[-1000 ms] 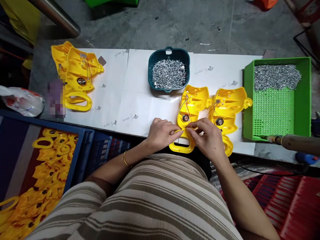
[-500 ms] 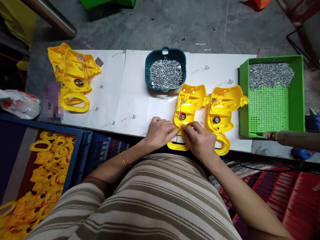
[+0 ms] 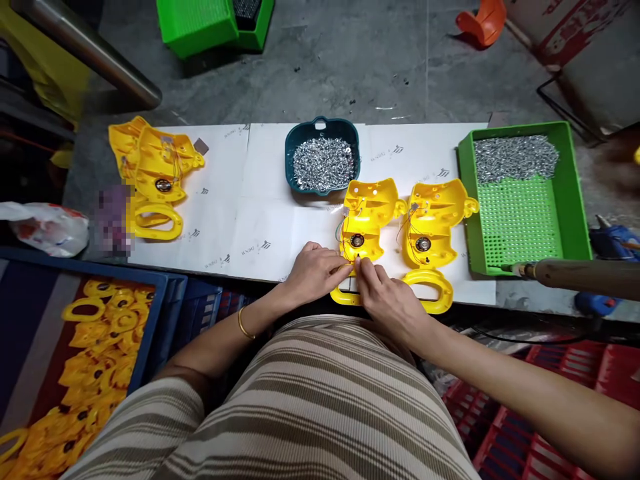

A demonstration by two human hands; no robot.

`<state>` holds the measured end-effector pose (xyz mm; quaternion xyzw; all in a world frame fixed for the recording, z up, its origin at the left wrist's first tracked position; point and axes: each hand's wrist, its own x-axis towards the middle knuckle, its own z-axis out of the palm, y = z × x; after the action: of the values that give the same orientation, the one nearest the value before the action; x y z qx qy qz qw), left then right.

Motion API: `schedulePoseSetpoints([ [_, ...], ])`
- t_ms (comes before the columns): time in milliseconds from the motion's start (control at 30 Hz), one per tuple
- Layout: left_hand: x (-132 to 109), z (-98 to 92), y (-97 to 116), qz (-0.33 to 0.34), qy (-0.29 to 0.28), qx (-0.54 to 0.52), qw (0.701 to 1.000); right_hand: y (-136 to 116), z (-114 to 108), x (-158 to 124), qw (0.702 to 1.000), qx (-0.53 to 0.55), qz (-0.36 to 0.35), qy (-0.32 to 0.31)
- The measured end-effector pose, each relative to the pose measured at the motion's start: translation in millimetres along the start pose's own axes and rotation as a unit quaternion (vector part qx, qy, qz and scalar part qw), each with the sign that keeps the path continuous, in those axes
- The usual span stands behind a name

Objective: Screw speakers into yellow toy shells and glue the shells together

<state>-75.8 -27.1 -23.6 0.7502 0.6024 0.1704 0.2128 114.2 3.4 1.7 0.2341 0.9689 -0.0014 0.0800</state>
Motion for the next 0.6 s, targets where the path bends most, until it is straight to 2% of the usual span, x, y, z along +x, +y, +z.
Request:
schedulePoseSetpoints([
  [167, 0.9, -2.5, -6.4, 0.003, -0.014, 0.006, 1.0, 12.1, 5.8, -1.4, 0.997, 0.067, 0.017, 0.023],
  [333, -10.3, -6.4, -14.0, -0.035, -0.013, -0.041, 0.998, 13.6, 5.9, -1.8, 0.988, 0.134, 0.027, 0.074],
  [433, -13.9, -5.4, -18.7, -0.111, 0.051, -0.129, 0.984, 14.1, 0.8, -9.7, 0.968, 0.191, 0.079, 0.143],
  [533, -3.5, -1.6, -21.3, -0.185, 0.152, -0.229, 0.944, 18.3, -4.2, -23.4, 0.937, 0.234, 0.137, 0.221],
  [600, 9.8, 0.2, -21.2, -0.196, 0.183, -0.288, 0.92, 23.3, -7.2, -30.5, 0.917, 0.26, 0.162, 0.256],
])
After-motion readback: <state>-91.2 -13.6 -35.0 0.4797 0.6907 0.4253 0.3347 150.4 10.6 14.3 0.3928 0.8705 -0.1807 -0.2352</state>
